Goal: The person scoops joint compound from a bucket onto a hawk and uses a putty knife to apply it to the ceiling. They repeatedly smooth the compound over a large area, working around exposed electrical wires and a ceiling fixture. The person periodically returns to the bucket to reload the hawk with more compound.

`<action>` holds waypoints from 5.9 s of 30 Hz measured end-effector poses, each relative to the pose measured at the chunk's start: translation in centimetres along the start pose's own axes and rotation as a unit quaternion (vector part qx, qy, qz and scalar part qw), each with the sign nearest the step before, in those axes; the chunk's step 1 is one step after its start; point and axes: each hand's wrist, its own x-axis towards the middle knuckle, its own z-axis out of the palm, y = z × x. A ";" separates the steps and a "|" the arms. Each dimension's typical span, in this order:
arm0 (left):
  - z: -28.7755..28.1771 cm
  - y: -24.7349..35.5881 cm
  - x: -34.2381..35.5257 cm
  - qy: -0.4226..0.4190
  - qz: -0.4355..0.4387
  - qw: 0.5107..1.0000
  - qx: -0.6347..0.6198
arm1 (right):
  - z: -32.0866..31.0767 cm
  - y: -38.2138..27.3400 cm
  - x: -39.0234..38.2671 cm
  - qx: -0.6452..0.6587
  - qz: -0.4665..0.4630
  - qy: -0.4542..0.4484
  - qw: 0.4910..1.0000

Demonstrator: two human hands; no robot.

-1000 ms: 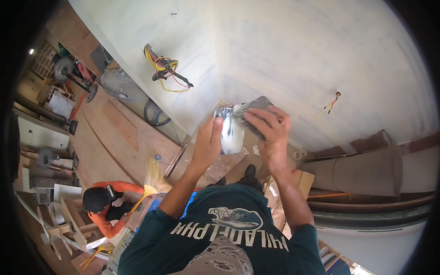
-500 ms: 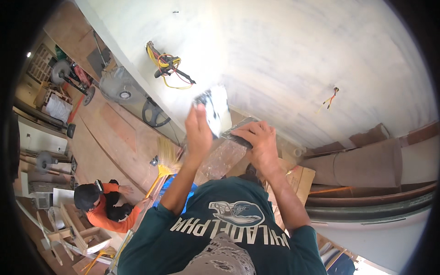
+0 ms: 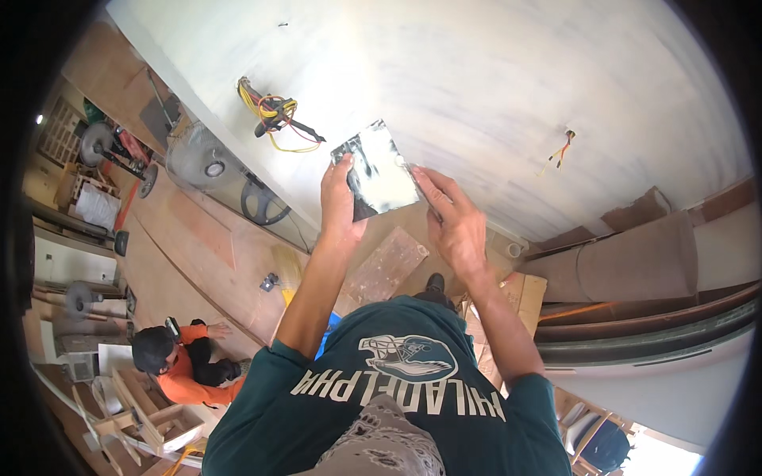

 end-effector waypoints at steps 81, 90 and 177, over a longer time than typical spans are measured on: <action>23.2 -18.0 6.2 -0.078 0.002 0.956 0.283 | -57.6 45.6 6.1 -0.524 0.111 0.251 0.807; 22.6 -17.1 6.2 -0.091 0.011 0.958 0.273 | -68.1 36.3 17.1 -0.618 -0.006 0.315 0.720; -8.4 -13.4 -31.8 0.601 0.256 0.738 -0.167 | 26.6 4.5 -11.4 0.255 0.324 -0.713 0.567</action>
